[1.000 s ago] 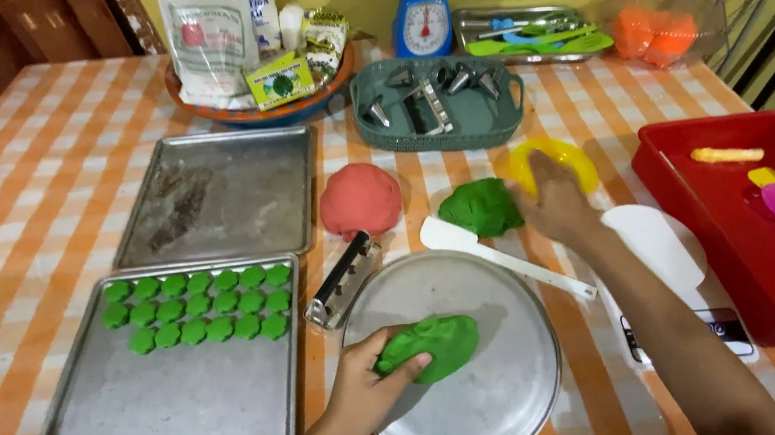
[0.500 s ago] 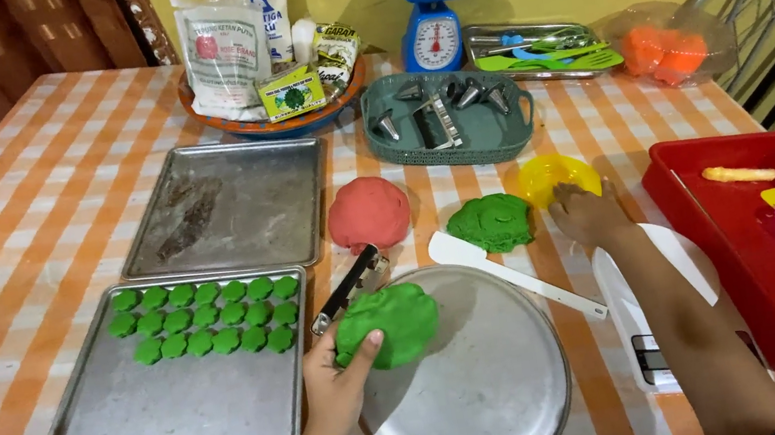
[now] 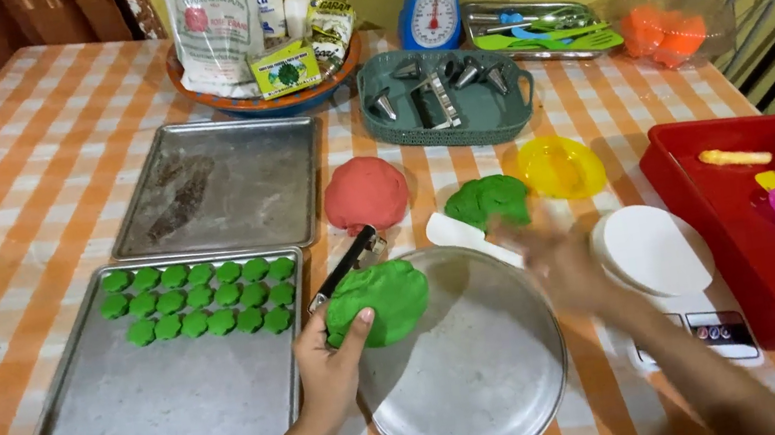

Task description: Portioning green dough using a scraper and shaping it by hand before placing it on a baking tray.

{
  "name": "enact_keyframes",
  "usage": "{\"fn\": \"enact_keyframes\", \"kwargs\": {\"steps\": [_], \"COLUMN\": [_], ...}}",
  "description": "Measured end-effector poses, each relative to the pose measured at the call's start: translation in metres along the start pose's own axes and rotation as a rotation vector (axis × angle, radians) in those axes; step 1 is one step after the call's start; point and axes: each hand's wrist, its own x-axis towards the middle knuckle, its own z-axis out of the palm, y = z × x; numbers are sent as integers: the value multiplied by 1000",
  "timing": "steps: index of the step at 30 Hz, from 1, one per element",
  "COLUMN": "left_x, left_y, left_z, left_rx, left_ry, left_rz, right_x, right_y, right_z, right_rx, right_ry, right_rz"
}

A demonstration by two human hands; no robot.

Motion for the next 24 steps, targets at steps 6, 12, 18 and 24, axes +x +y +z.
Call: {"fn": "enact_keyframes", "kwargs": {"steps": [6,12,18,24], "left_x": [-5,-5,0,9], "left_y": [7,20,40,37], "left_z": [2,7,13,15], "left_rx": [71,4,75,-243], "left_ry": [-44,-66,-83,-43], "left_rz": [114,7,-215,-692], "right_x": [-31,-23,-37,-38], "right_y": [-115,-123,-148,-107], "right_z": [-55,-54,-69,-45], "right_rx": [538,341,435,16], "right_ry": [-204,-169,-151,-147], "right_rz": [-263,-220,-419,-269]}}
